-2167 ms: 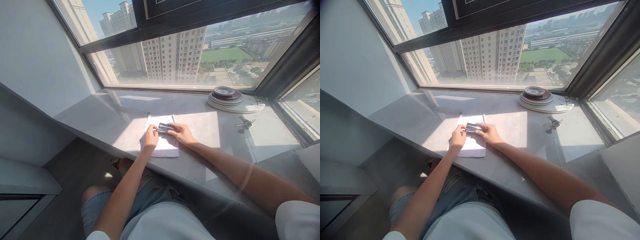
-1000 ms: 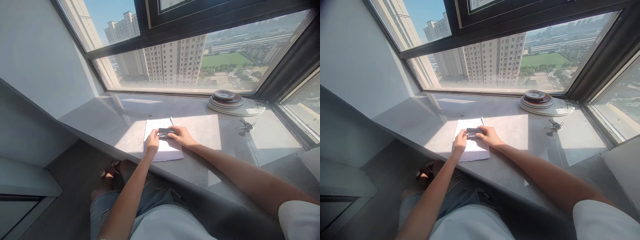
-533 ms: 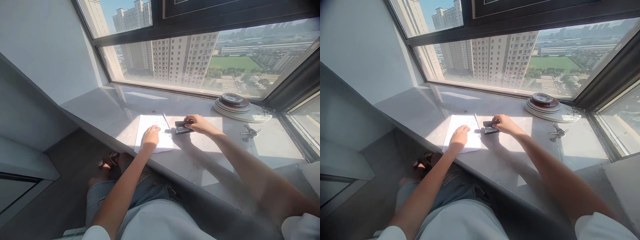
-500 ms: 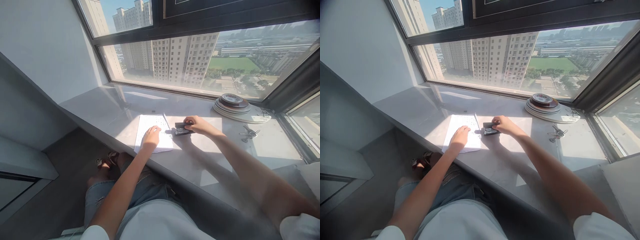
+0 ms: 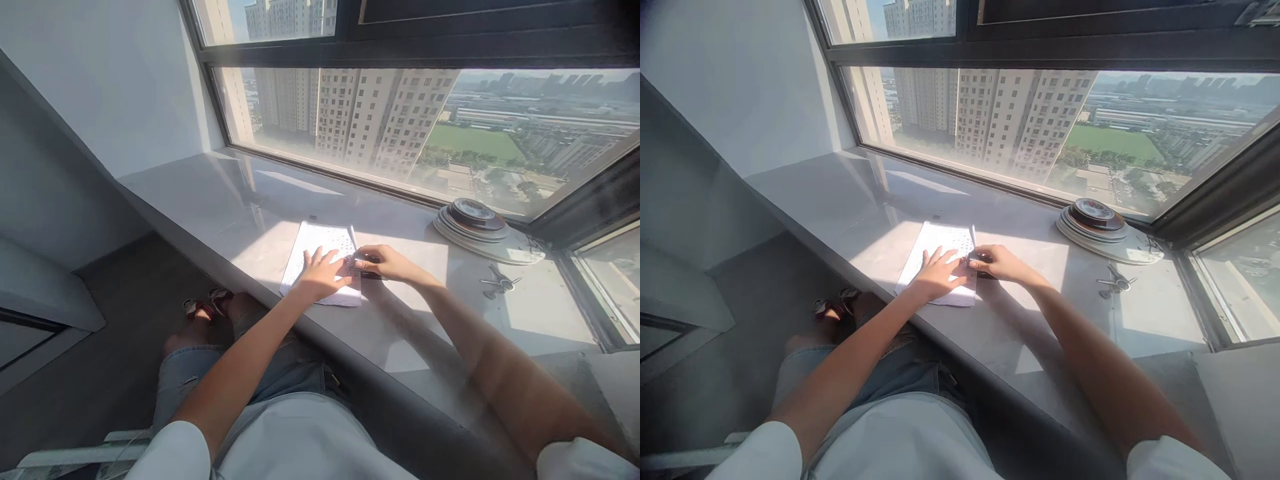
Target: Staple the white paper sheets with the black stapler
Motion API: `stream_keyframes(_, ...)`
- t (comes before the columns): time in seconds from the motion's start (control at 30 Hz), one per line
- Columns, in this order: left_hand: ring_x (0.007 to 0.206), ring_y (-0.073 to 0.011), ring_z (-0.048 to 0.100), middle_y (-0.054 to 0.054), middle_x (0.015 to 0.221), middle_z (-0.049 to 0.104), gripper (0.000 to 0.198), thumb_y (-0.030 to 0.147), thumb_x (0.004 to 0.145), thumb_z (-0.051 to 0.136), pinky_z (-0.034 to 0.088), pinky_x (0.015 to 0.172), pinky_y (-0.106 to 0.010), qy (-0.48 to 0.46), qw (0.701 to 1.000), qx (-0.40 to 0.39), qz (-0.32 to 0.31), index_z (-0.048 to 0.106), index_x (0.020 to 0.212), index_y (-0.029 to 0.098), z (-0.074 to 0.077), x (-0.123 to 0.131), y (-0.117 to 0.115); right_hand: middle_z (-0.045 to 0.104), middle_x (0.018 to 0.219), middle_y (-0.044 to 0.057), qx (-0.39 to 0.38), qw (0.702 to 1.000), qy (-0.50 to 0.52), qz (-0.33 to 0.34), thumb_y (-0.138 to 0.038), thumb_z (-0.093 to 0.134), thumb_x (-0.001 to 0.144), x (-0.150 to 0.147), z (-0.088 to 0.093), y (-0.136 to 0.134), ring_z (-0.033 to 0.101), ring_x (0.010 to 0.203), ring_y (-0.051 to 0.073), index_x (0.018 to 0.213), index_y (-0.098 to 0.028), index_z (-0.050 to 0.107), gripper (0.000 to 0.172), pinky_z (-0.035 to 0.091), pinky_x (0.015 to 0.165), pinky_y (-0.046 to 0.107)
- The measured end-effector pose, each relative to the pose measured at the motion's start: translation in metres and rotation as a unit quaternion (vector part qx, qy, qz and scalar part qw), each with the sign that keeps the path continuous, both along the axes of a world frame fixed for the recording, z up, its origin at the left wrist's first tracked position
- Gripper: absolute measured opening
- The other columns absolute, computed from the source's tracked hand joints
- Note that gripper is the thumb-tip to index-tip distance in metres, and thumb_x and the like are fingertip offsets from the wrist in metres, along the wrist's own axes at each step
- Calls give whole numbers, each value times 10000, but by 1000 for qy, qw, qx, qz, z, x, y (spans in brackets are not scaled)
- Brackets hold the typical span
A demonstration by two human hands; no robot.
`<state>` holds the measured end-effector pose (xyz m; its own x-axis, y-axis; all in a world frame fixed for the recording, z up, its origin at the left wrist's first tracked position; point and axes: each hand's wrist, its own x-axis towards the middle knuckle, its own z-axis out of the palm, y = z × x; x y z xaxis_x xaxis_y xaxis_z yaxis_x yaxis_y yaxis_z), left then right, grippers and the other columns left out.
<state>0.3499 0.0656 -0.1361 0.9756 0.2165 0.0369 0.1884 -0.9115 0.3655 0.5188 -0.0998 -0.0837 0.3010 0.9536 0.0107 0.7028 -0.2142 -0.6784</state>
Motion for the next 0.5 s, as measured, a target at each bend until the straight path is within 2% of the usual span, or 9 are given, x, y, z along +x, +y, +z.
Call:
stream_keyframes(0.1,1662,-547,64,-84,1803,311,845,807,977,484,9,1250,-870,23,1000,4,-7,502,1651,299,2,3,1,771,1042,108,5,1000,9,14,-685,657,958,4,4,-5,662,911,261,1064,-171,761,535,475,788,371)
stream_keyframes(0.27,1658,-538,114,-85,1788,346,772,726,997,521,43,1249,-864,8,1000,21,13,490,1657,327,2,6,3,753,962,76,-17,999,32,24,-729,685,920,9,3,-7,633,847,231,1070,-185,748,568,452,725,335)
stream_keyframes(0.37,1663,-527,111,-96,1791,339,784,727,1001,518,23,1266,-846,8,1000,16,22,502,1652,291,1,1,6,747,987,88,11,997,57,-41,-822,572,957,5,-7,-1,650,876,250,1052,-207,706,637,481,784,366)
stream_keyframes(0.43,1664,-531,106,-109,1791,338,795,725,1002,520,17,1261,-854,5,999,16,29,501,1657,276,0,-2,7,736,940,114,2,993,13,-119,-830,362,1035,-2,-16,5,654,870,278,909,-214,680,705,479,816,407)
stream_keyframes(0.5,1661,-534,117,-126,1785,347,784,704,1007,531,28,1250,-866,0,999,22,38,498,1662,275,-2,-5,9,710,859,134,-30,984,-51,-166,-770,215,1083,-8,-22,10,650,840,299,791,-219,652,762,469,807,427)
